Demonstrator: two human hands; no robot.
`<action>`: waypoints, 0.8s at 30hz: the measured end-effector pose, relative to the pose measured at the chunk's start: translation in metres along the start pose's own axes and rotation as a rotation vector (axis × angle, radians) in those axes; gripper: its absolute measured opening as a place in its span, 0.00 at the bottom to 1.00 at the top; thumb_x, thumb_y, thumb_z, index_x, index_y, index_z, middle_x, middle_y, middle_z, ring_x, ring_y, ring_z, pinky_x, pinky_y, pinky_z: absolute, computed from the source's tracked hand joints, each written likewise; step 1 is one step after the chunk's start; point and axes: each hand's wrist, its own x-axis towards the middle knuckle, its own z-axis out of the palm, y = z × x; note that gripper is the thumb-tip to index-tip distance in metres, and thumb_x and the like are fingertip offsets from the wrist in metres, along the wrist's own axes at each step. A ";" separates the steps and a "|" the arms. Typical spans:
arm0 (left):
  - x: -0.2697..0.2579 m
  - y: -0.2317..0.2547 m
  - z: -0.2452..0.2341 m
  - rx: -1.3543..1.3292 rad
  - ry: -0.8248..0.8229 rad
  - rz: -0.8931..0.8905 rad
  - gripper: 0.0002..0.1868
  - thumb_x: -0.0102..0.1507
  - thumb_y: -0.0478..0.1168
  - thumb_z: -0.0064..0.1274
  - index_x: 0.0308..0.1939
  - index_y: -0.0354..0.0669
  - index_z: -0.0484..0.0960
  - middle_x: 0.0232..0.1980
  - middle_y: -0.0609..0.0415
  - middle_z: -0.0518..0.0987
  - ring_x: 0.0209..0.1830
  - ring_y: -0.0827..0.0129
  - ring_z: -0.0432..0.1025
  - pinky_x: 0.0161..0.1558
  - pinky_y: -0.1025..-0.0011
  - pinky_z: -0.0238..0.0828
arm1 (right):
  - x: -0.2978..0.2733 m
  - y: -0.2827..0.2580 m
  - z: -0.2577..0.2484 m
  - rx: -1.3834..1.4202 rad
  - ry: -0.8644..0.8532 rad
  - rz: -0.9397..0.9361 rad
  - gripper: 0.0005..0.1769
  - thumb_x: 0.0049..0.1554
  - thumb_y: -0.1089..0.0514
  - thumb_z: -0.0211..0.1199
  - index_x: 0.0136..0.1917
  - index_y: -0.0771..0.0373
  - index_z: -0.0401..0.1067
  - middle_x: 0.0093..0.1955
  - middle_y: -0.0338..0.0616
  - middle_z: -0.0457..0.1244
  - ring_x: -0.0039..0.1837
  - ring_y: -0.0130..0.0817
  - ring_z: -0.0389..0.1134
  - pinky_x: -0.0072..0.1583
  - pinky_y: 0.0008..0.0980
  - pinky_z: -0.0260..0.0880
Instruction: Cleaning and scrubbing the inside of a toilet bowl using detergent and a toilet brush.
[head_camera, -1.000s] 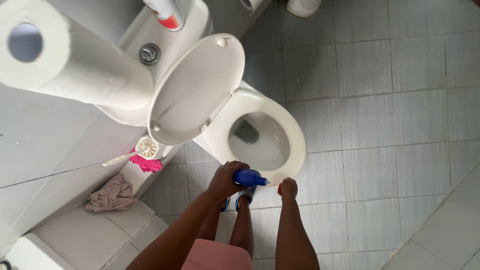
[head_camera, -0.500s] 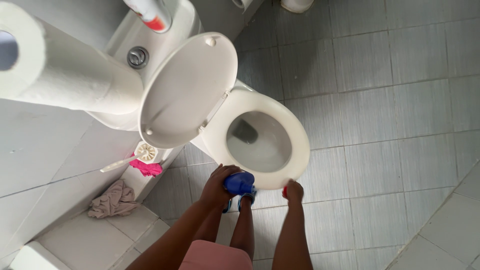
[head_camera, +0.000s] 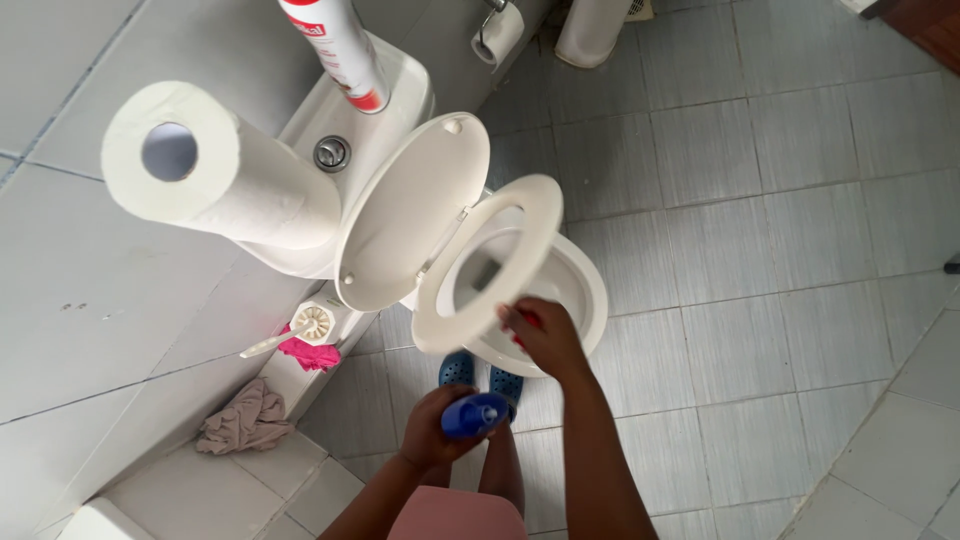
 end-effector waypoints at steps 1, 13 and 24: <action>0.001 -0.004 -0.001 0.000 0.002 -0.001 0.32 0.51 0.53 0.75 0.52 0.45 0.80 0.49 0.49 0.85 0.48 0.53 0.82 0.49 0.61 0.79 | 0.008 -0.017 0.013 -0.001 -0.002 0.000 0.23 0.59 0.41 0.64 0.43 0.65 0.79 0.33 0.38 0.67 0.33 0.23 0.64 0.37 0.25 0.66; 0.010 -0.033 -0.020 -0.034 0.259 -0.214 0.28 0.50 0.47 0.74 0.50 0.43 0.82 0.48 0.51 0.85 0.47 0.58 0.82 0.47 0.64 0.79 | 0.076 -0.106 0.119 -0.212 0.106 -0.235 0.22 0.64 0.42 0.57 0.42 0.64 0.71 0.32 0.44 0.63 0.36 0.37 0.64 0.44 0.37 0.67; 0.013 -0.043 -0.027 -0.013 0.307 -0.269 0.29 0.50 0.47 0.74 0.51 0.43 0.81 0.50 0.52 0.84 0.48 0.59 0.81 0.48 0.64 0.79 | 0.097 -0.114 0.136 -0.262 0.118 -0.290 0.23 0.63 0.40 0.58 0.43 0.63 0.72 0.34 0.45 0.65 0.37 0.39 0.66 0.44 0.38 0.67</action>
